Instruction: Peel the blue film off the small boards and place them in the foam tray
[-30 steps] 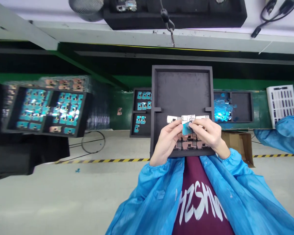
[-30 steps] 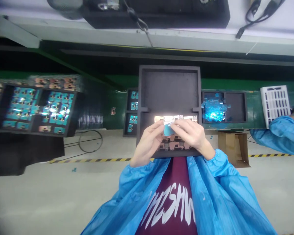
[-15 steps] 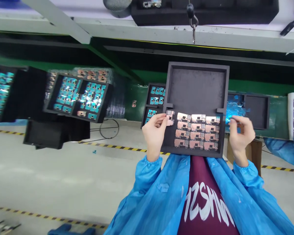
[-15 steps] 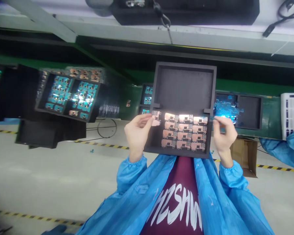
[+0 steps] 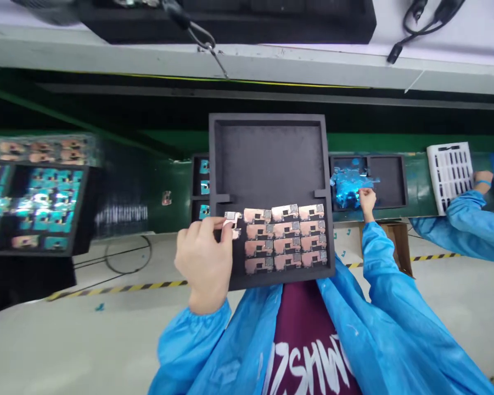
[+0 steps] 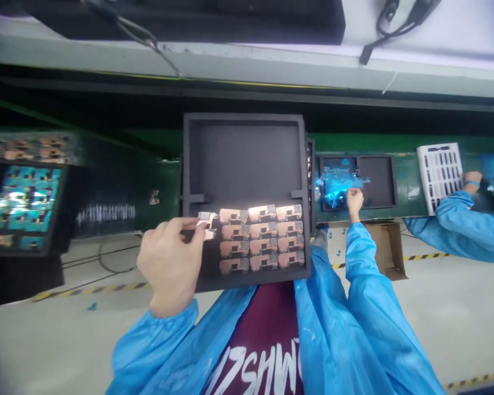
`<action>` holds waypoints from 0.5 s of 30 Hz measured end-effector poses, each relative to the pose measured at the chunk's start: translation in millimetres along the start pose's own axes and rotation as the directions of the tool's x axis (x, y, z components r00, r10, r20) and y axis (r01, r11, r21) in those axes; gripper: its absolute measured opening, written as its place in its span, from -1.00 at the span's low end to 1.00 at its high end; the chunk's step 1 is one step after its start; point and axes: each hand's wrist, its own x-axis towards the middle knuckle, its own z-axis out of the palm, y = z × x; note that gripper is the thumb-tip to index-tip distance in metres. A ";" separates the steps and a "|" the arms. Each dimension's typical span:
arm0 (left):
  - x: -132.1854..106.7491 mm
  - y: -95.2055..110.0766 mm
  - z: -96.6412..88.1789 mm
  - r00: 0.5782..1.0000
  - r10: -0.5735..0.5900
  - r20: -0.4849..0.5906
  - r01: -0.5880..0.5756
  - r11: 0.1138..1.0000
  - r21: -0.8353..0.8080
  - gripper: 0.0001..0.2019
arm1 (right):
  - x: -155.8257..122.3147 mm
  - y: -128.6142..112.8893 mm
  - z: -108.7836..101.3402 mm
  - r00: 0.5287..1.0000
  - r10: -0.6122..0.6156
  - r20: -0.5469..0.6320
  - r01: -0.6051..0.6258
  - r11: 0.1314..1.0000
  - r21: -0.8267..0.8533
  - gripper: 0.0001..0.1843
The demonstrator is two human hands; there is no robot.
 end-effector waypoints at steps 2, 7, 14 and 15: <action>-2.5 6.3 1.1 0.999 -0.038 -0.002 0.038 0.999 0.016 -0.85 | 1.0 7.8 17.8 0.995 0.101 -0.010 -0.101 0.995 -0.006 -0.48; 2.0 -1.1 -0.3 0.996 -0.091 -0.019 0.083 0.965 -0.249 -0.89 | 7.7 17.5 46.9 0.961 0.275 -0.038 -0.274 0.961 0.045 -0.53; 47.5 -129.2 15.3 0.886 -0.463 0.027 0.449 0.842 -0.300 -0.78 | 6.1 19.0 34.5 0.930 0.352 -0.107 -0.357 0.933 -0.030 -0.59; 55.7 -144.5 27.7 0.861 -0.498 0.100 0.506 0.824 -0.255 -0.80 | -0.6 20.5 26.9 0.929 0.356 -0.104 -0.365 0.927 -0.082 -0.65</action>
